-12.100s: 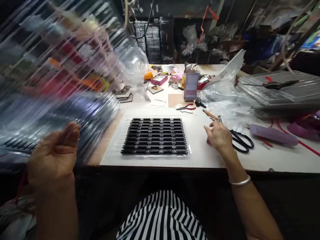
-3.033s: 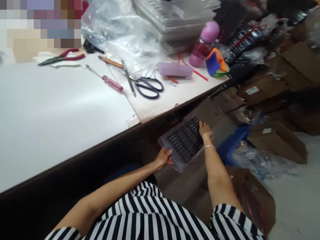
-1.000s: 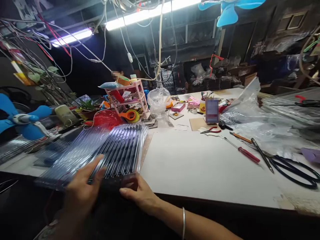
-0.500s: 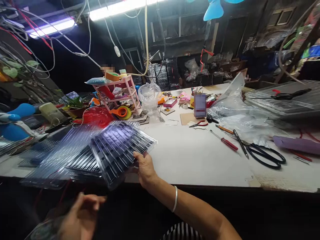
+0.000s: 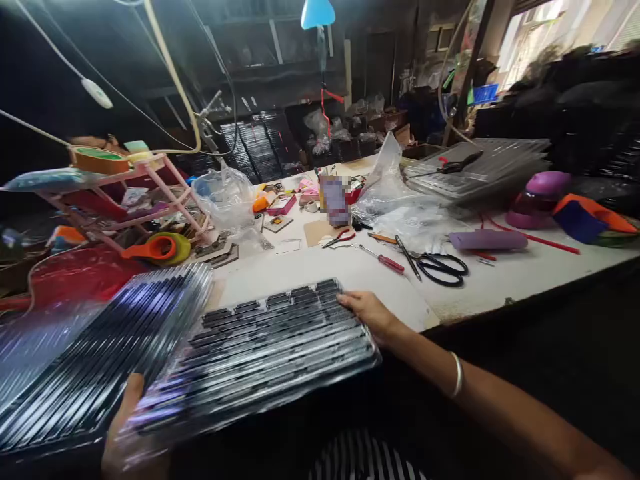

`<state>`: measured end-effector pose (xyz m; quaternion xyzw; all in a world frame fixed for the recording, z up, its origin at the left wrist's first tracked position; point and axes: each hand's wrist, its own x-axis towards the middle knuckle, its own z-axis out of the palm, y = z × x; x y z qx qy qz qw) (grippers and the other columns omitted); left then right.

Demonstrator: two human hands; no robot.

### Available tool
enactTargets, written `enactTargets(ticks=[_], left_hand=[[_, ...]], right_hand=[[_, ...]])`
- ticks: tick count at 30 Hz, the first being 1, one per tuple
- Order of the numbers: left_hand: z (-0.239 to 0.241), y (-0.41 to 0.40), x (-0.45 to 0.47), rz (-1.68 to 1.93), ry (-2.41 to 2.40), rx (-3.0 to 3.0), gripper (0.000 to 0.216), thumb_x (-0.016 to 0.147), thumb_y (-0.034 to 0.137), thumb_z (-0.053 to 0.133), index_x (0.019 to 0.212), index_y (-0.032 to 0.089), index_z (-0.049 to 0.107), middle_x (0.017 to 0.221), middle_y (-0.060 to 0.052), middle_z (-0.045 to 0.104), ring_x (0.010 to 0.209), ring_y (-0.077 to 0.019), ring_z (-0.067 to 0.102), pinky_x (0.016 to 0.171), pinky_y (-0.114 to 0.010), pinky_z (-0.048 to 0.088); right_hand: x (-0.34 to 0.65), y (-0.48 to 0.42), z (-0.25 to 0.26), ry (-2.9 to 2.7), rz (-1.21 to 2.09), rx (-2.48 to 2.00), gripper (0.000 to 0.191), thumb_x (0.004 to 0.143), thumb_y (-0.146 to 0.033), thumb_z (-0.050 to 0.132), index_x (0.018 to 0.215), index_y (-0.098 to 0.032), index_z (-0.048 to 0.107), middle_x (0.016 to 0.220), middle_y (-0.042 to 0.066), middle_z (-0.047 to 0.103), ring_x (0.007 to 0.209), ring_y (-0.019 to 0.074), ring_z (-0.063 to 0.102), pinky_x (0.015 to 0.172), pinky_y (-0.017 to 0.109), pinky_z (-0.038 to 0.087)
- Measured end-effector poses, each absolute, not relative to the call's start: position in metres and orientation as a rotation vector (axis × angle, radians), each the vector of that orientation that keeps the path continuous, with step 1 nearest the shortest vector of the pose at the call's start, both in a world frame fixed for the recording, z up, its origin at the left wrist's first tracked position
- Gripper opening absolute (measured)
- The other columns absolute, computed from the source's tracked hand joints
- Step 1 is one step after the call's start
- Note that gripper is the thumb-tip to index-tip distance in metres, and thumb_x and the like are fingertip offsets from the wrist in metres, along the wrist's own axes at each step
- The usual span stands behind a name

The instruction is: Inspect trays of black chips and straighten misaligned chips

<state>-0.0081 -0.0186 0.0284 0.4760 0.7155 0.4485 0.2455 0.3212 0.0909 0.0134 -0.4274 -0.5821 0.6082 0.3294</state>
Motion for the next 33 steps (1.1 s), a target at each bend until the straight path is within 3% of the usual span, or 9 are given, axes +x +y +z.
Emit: enactTargets(ticks=[2,4,8,11,15,18,21,28,33], left_hand=[[0.026,-0.01,-0.006,1.173,1.825,1.122,0.046,0.087,0.055,0.044,0.11,0.021,0.065,0.107,-0.011,0.069,0.104,-0.0297,0.062,0.083,-0.048,0.052],[0.018,-0.002,-0.006,1.131,1.72,0.9,0.049,0.082,0.055,0.05,0.112,0.019,0.065,0.098,-0.011,0.072,0.102,-0.0329,0.064,0.081,-0.048,0.053],[-0.001,0.018,-0.014,1.065,1.894,0.933,0.056,0.077,0.048,0.057,0.126,0.02,0.056,0.109,-0.009,0.07,0.107,-0.0315,0.063,0.086,-0.046,0.052],[-0.002,0.032,-0.022,0.708,2.186,1.376,0.055,0.08,0.052,0.048,0.12,0.017,0.062,0.116,-0.013,0.067,0.119,-0.0357,0.054,0.098,-0.051,0.042],[-0.002,0.026,-0.025,0.238,2.402,1.519,0.059,0.082,0.058,0.038,0.121,0.02,0.062,0.112,-0.013,0.069,0.109,-0.0399,0.059,0.091,-0.056,0.044],[-0.012,0.01,-0.023,0.458,2.347,1.63,0.058,0.081,0.057,0.038,0.117,0.019,0.063,0.098,-0.01,0.07,0.095,-0.0314,0.065,0.083,-0.044,0.051],[-0.021,0.002,-0.017,0.696,2.382,1.614,0.055,0.079,0.057,0.039,0.106,0.017,0.066,0.092,-0.009,0.065,0.089,-0.0278,0.064,0.081,-0.038,0.052],[-0.014,0.015,-0.002,0.864,2.403,1.364,0.056,0.08,0.061,0.041,0.108,0.018,0.064,0.114,-0.01,0.06,0.112,-0.0324,0.054,0.092,-0.044,0.047],[-0.009,0.008,0.002,1.073,2.259,1.196,0.05,0.085,0.058,0.044,0.12,0.027,0.06,0.134,-0.001,0.055,0.13,-0.0283,0.043,0.113,-0.046,0.027]], right_hand=[[0.336,0.115,0.012,-1.614,1.478,-1.227,0.054,0.089,-0.055,0.037,0.108,-0.011,0.062,0.092,0.01,0.07,0.083,0.0217,0.066,0.078,0.036,0.05],[0.345,0.133,0.01,-1.753,1.313,-1.368,0.049,0.089,-0.054,0.041,0.103,-0.012,0.064,0.092,0.01,0.07,0.087,0.0242,0.065,0.079,0.036,0.048],[0.35,0.149,0.003,-2.017,0.913,-1.645,0.038,0.087,-0.044,0.052,0.102,-0.011,0.065,0.089,0.017,0.07,0.093,0.0323,0.064,0.083,0.042,0.043],[0.348,0.146,-0.003,-2.137,0.689,-1.764,0.042,0.09,-0.041,0.048,0.118,-0.01,0.058,0.085,0.019,0.07,0.09,0.0338,0.065,0.079,0.042,0.042],[0.351,0.127,-0.008,-2.22,0.539,-1.797,0.046,0.095,-0.042,0.038,0.128,-0.014,0.052,0.094,0.016,0.07,0.087,0.0298,0.065,0.075,0.038,0.044],[0.353,0.109,-0.012,-2.229,0.475,-1.773,0.043,0.098,-0.038,0.035,0.131,-0.014,0.049,0.105,0.013,0.065,0.094,0.0247,0.061,0.08,0.035,0.045],[0.352,0.099,-0.015,-2.189,0.399,-1.702,0.039,0.098,-0.035,0.035,0.123,-0.012,0.055,0.1,0.012,0.061,0.09,0.0232,0.057,0.081,0.035,0.045],[0.341,0.104,-0.013,-1.982,0.398,-1.588,0.029,0.093,-0.032,0.047,0.11,-0.017,0.064,0.096,0.01,0.057,0.09,0.0246,0.051,0.08,0.041,0.042],[0.339,0.107,-0.019,-1.786,0.466,-1.571,0.028,0.092,-0.031,0.046,0.11,-0.021,0.066,0.095,0.008,0.059,0.092,0.0233,0.054,0.081,0.042,0.044]])
